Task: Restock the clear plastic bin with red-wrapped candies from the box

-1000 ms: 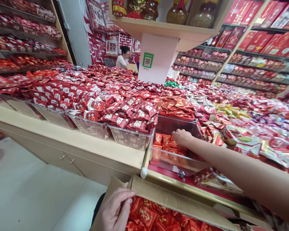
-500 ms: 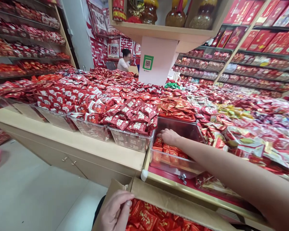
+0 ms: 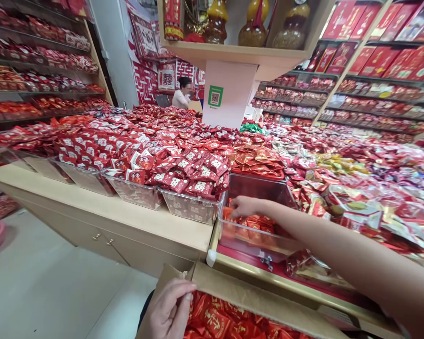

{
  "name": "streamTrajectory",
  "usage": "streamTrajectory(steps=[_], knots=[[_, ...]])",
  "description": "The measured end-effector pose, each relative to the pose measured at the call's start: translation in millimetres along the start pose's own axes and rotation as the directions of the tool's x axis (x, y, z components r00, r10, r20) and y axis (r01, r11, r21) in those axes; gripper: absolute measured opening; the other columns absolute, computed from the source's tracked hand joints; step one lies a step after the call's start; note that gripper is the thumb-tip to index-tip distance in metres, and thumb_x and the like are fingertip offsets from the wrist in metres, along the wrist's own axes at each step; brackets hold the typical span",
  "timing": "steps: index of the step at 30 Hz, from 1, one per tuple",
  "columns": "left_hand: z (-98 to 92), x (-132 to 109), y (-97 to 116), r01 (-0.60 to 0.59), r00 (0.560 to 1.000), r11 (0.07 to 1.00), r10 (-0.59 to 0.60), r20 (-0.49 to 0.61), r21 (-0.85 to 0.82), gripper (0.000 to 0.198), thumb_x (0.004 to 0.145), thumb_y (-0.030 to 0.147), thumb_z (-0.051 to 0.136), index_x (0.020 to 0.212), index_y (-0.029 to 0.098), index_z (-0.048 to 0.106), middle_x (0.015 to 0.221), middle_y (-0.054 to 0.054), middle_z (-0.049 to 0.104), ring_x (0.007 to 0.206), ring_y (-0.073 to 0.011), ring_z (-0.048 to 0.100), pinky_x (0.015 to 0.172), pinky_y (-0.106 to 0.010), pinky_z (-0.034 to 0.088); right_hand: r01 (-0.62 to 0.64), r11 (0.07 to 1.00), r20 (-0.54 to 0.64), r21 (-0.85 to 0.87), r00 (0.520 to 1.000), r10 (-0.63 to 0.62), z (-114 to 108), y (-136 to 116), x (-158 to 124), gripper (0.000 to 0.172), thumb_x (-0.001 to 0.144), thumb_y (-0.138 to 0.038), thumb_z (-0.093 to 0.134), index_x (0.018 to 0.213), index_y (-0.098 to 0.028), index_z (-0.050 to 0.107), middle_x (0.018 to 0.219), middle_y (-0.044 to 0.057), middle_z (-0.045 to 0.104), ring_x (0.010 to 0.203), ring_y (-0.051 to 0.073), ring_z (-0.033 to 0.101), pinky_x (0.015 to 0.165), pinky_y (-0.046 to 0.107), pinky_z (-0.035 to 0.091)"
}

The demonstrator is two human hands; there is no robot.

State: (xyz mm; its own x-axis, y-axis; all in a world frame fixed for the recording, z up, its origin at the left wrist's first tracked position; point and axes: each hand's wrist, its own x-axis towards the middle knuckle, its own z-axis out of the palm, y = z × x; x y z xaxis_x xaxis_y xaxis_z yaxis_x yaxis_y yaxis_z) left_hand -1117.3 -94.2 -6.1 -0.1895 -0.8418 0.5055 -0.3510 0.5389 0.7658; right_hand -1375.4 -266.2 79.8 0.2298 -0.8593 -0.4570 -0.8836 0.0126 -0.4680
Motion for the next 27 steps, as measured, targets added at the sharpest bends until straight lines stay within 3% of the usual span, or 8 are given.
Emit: streamTrajectory(steps=[4,7,12,14,17,19,22,27], knots=[[-1.1,1.0,-1.8,-0.036,0.999,0.999,0.035,0.021,0.024,0.015,0.079,0.016,0.052,0.089,0.022,0.062,0.083,-0.002,0.065,0.077,-0.0143,0.063,0.067,-0.020,0.051,-0.165,0.856,-0.176,0.491,0.943,0.283,-13.1,6.0,4.0,0.011,0.075,-0.010,0.054,0.072,-0.017,0.047,0.055,-0.006,0.050,0.046,0.006,0.050,0.051,0.021,0.050],[1.7,-1.5,-1.9,0.012,1.000,1.000,-0.012,-0.009,-0.018,0.014,0.081,0.018,0.051,0.090,0.022,0.061,0.083,-0.002,0.064,0.078,-0.0142,0.062,0.068,-0.020,0.051,-0.236,0.767,-0.184,0.596,0.890,0.417,-9.7,9.6,14.4,0.012,0.078,-0.009,0.052,0.069,-0.016,0.046,0.051,-0.007,0.046,0.041,0.005,0.047,0.049,0.021,0.051],[5.2,-4.6,-2.4,0.040,0.998,0.998,-0.042,-0.050,-0.048,0.013,0.081,0.019,0.052,0.088,0.022,0.062,0.082,-0.002,0.063,0.077,-0.0141,0.061,0.070,-0.021,0.050,-0.217,0.732,-0.258,0.646,0.840,0.477,1.8,14.4,30.4,0.018,0.071,-0.015,0.065,0.071,-0.014,0.047,0.063,-0.003,0.051,0.052,0.007,0.055,0.052,0.020,0.052],[4.5,-3.9,-2.0,0.025,0.999,0.999,-0.027,-0.042,-0.043,0.013,0.080,0.019,0.052,0.088,0.022,0.062,0.082,-0.002,0.063,0.077,-0.0139,0.061,0.069,-0.021,0.050,-0.221,0.823,-0.348,0.523,0.826,0.443,3.4,18.4,31.2,0.022,0.064,-0.013,0.069,0.074,-0.013,0.050,0.072,0.002,0.056,0.062,0.012,0.059,0.057,0.023,0.052],[3.3,-2.1,-0.7,0.040,0.998,0.998,-0.043,-0.048,-0.054,0.013,0.080,0.020,0.052,0.087,0.022,0.063,0.082,-0.002,0.063,0.077,-0.0144,0.061,0.068,-0.021,0.050,-0.217,0.976,-0.518,-0.022,0.837,0.174,5.7,23.7,27.8,0.015,0.066,-0.009,0.062,0.078,-0.013,0.055,0.087,0.011,0.058,0.080,0.021,0.060,0.068,0.030,0.050],[2.8,-1.2,-0.1,0.032,0.999,0.998,-0.033,-0.030,-0.056,0.013,0.080,0.020,0.052,0.088,0.022,0.063,0.082,-0.002,0.064,0.077,-0.0148,0.062,0.068,-0.022,0.050,-0.159,0.929,-0.501,-0.334,0.865,-0.032,8.8,24.1,24.7,0.011,0.072,-0.009,0.052,0.081,-0.013,0.057,0.094,0.013,0.057,0.085,0.022,0.059,0.073,0.031,0.047],[2.0,-0.7,-0.7,0.021,1.000,0.998,-0.022,-0.017,-0.051,0.015,0.081,0.018,0.050,0.089,0.022,0.062,0.083,-0.002,0.064,0.077,-0.0146,0.062,0.067,-0.022,0.051,-0.015,0.845,-0.369,-0.535,0.903,-0.218,15.3,20.3,21.1,0.018,0.075,-0.024,0.053,0.089,-0.013,0.059,0.096,0.014,0.056,0.089,0.023,0.056,0.078,0.031,0.045],[-0.9,-1.7,-4.5,-0.039,0.999,0.999,0.038,0.030,0.014,0.017,0.080,0.014,0.051,0.092,0.022,0.060,0.083,-0.002,0.064,0.078,-0.0145,0.062,0.068,-0.021,0.051,0.000,0.783,-0.287,-0.623,0.930,-0.228,21.4,15.8,20.0,0.058,0.059,-0.047,0.068,0.104,-0.014,0.053,0.101,0.014,0.055,0.095,0.030,0.051,0.075,0.035,0.045]])
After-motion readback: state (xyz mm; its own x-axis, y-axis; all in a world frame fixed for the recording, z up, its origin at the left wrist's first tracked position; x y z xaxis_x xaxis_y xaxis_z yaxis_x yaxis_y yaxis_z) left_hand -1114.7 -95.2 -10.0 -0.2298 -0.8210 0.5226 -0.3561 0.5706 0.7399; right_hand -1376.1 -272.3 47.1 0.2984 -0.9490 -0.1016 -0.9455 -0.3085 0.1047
